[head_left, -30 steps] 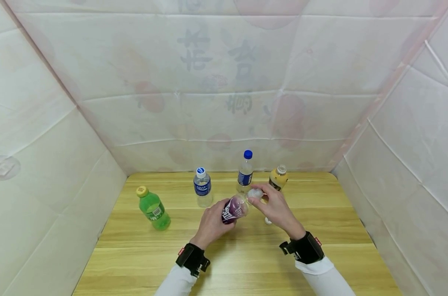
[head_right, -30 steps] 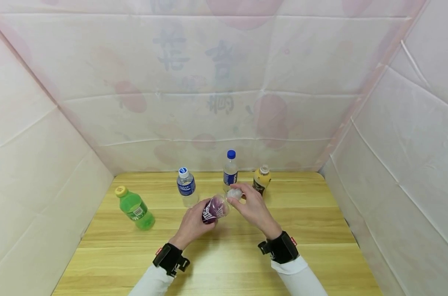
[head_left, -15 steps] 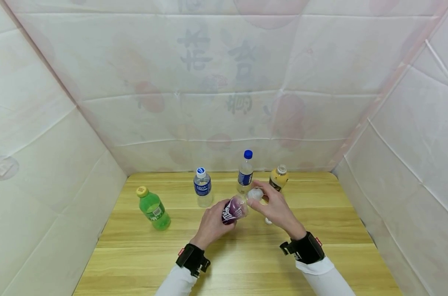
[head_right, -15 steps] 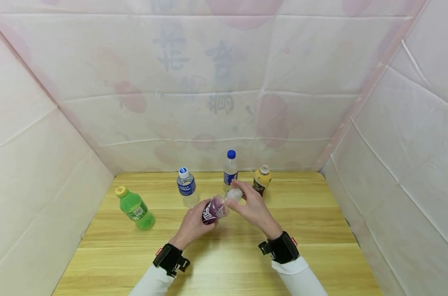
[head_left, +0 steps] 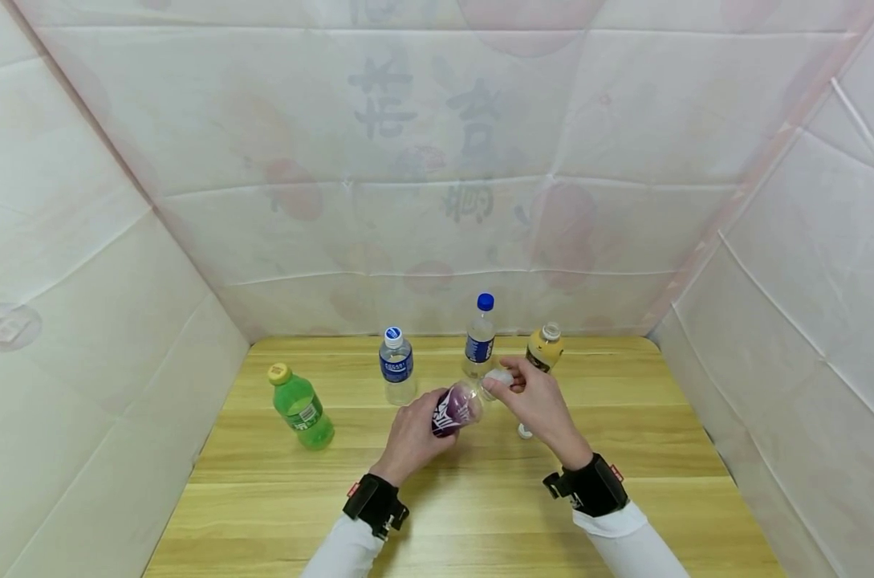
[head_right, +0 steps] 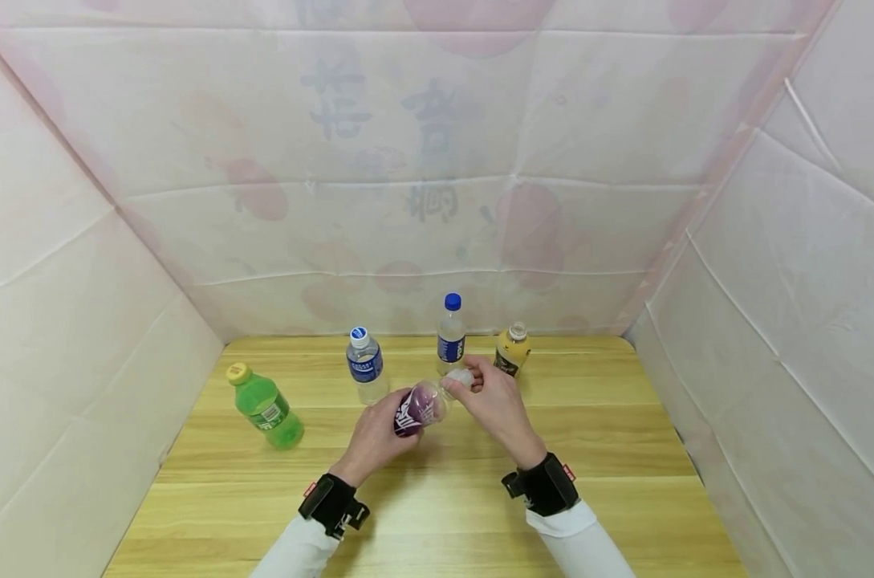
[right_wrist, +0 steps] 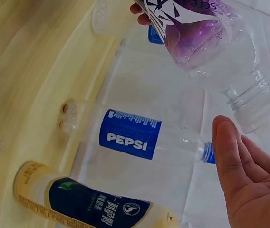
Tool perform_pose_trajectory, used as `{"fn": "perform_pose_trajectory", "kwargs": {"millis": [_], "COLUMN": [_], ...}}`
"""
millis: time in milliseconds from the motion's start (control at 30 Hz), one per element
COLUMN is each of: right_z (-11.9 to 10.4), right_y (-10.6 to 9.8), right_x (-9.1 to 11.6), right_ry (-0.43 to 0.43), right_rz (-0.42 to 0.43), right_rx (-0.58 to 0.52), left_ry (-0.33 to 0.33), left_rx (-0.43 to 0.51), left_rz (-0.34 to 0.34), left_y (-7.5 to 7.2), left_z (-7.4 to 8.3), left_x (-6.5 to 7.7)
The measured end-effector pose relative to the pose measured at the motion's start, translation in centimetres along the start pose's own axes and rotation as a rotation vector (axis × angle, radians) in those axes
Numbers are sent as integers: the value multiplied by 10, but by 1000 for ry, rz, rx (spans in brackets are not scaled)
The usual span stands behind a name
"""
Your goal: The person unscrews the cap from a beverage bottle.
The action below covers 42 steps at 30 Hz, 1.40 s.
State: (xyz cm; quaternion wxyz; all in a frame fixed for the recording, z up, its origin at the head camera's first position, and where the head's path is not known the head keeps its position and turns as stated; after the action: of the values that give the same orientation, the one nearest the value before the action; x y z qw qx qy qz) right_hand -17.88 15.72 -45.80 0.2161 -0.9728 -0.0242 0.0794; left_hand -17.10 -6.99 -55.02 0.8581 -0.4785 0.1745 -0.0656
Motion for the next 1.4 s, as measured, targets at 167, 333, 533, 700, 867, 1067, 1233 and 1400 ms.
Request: {"fn": "perform_pose_trajectory", "kwargs": {"millis": [167,333,533,700,867,1067,1233,1400], "right_z": [-2,-2,-2,-2,0,1,4,11], "right_y": [-1,-2,-5,-6,-7,-11,-16,-18], "right_x": [1,1,2,2,1,2,3,4], "right_ry": [-11,-35,-102,-146,-160,-173,-155,-139], "right_rz": [3,-24,-67,-83,-97,-102,-69,-55], "right_rx": [0,-13,-40,-57,-79,-112,-95,-67], "left_ry": [5,14,3,-1,-4,-22,-33,-33], "left_rx": [-8,-12,1,15,24,32,41,39], "left_rz": [0,12,3,-2,-1,-6,13,46], "left_y": [0,0,0,1,1,0,-2,-5], "left_z": [1,1,1,1,0,-1,-4,-9], "left_x": [-1,-2,-1,-1,0,1,2,3]}}
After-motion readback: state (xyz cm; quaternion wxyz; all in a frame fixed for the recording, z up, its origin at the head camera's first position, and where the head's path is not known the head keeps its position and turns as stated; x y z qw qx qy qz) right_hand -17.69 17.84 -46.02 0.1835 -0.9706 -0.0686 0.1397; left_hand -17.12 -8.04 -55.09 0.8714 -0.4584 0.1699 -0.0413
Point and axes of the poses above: each hand's wrist, its own x-axis away from the middle knuckle, its own y-axis out of the palm, z = x × y, the point moved 1 cm from there along -x, towards the middle knuckle, and after that the axes turned 11 degrees about -x, right-handed, at the moved point
